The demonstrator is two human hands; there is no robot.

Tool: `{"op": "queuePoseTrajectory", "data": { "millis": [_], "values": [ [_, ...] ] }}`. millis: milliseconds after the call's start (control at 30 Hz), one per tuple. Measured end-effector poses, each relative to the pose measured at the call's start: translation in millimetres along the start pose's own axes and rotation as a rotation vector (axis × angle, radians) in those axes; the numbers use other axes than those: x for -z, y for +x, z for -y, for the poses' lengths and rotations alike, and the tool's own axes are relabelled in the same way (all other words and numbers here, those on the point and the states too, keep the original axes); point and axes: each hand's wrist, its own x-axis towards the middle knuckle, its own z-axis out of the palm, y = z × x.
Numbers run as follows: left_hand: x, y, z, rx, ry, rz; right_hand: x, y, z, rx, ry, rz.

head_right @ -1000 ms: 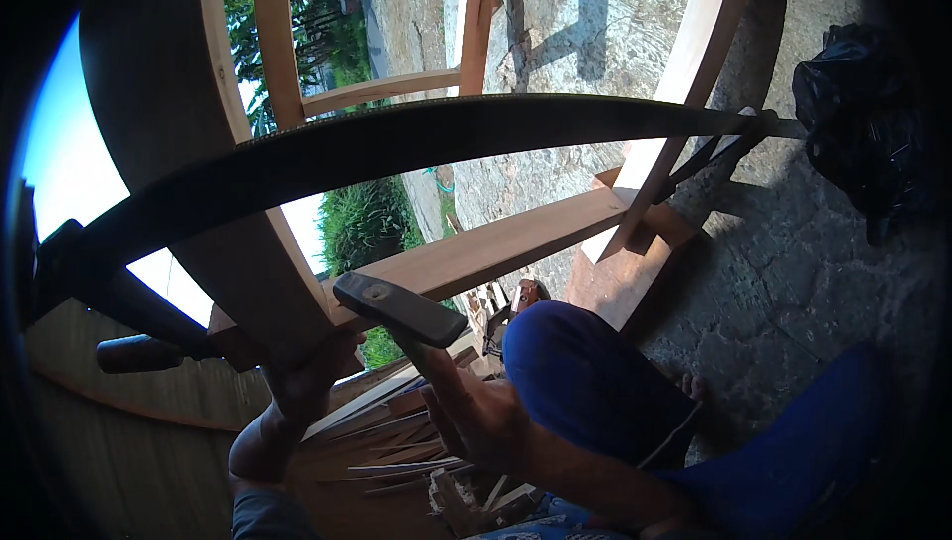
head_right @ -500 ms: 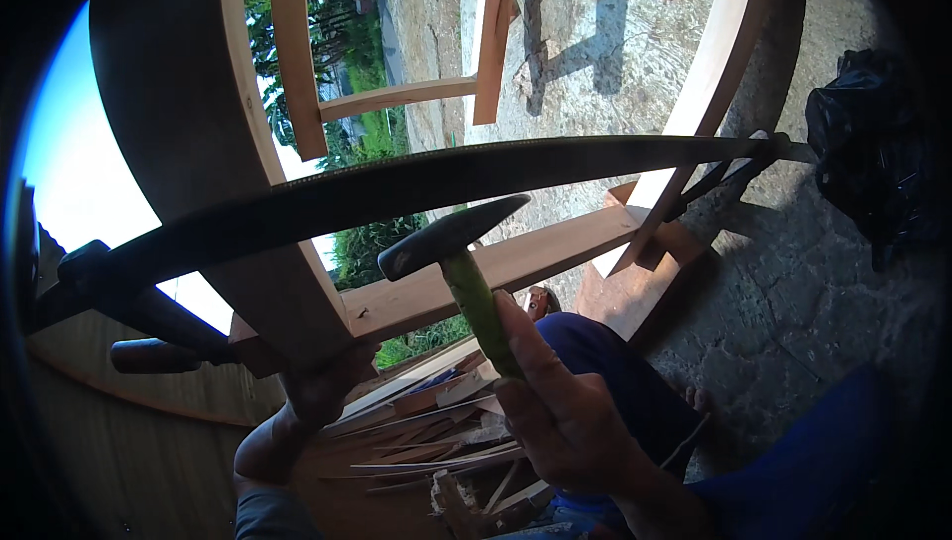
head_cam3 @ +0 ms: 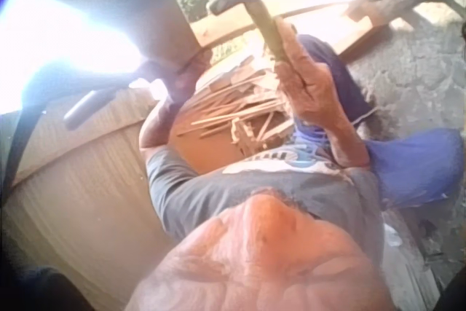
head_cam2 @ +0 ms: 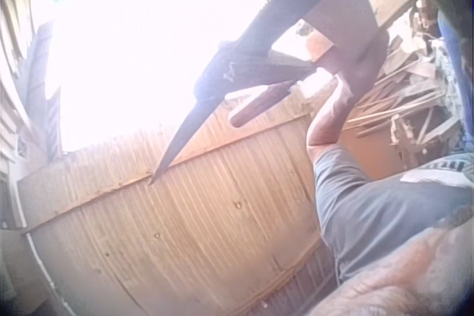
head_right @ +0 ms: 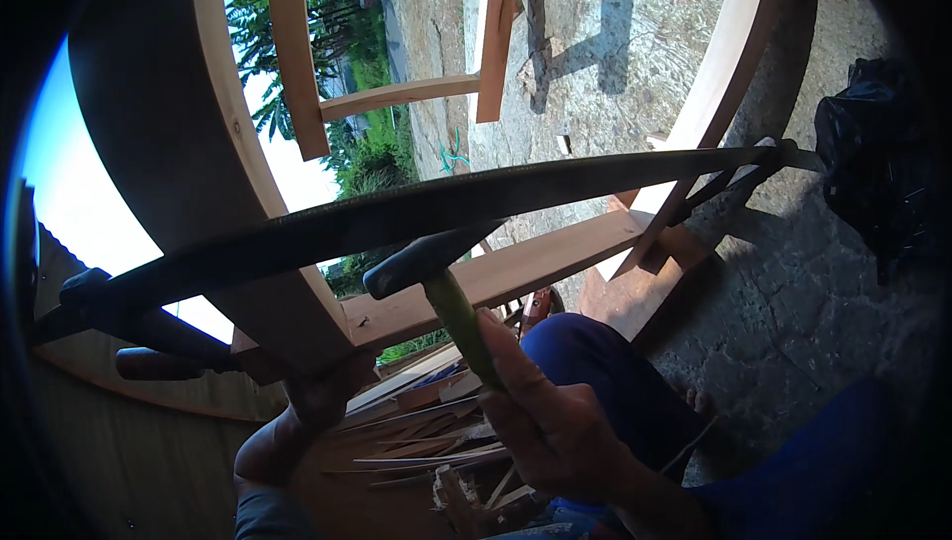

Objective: The person assembles a wooden chair by hammering nails into the frame and attaching a seat panel. They use a hammer and a clamp to secure the pieces together while sitting on the floor.

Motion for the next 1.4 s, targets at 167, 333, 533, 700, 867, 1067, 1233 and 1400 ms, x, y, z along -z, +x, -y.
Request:
{"op": "queuePoseTrajectory", "data": {
  "millis": [167, 333, 533, 700, 867, 1067, 1233, 1400],
  "values": [
    [-4.9, 5.8, -4.4, -0.02, -0.025, -0.05, 4.7, 2.9, 1.3, -0.064, 0.119, -0.033],
    [-0.2, 3.6, -6.0, 0.06, -0.05, -0.01, 4.1, 3.8, -7.3, 0.02, -0.018, 0.101],
    [2.8, 4.9, -5.8, 0.024, 0.027, 0.027, 1.7, 3.1, -6.8, -0.019, 0.094, -0.008],
    [-1.6, 3.3, -5.2, 0.023, 0.005, -0.019, -4.0, -1.6, -3.2, -0.041, 0.215, -0.164],
    [-2.9, 7.6, -2.6, -0.043, 0.003, -0.009, -40.0, -8.2, -30.9, 0.311, -0.265, -0.251],
    [-1.5, 10.3, -20.6, -0.009, 0.019, 0.009, -39.8, -13.8, -83.9, 0.625, -0.531, -0.219],
    [-3.9, 14.2, -15.2, -0.132, 0.186, -0.011, -42.0, -5.0, -74.4, 0.536, -0.51, -0.201],
    [-3.1, 13.7, -17.1, -0.034, 0.084, -0.008, -35.9, -3.7, -67.9, 0.554, -0.565, -0.171]
  ]
}}
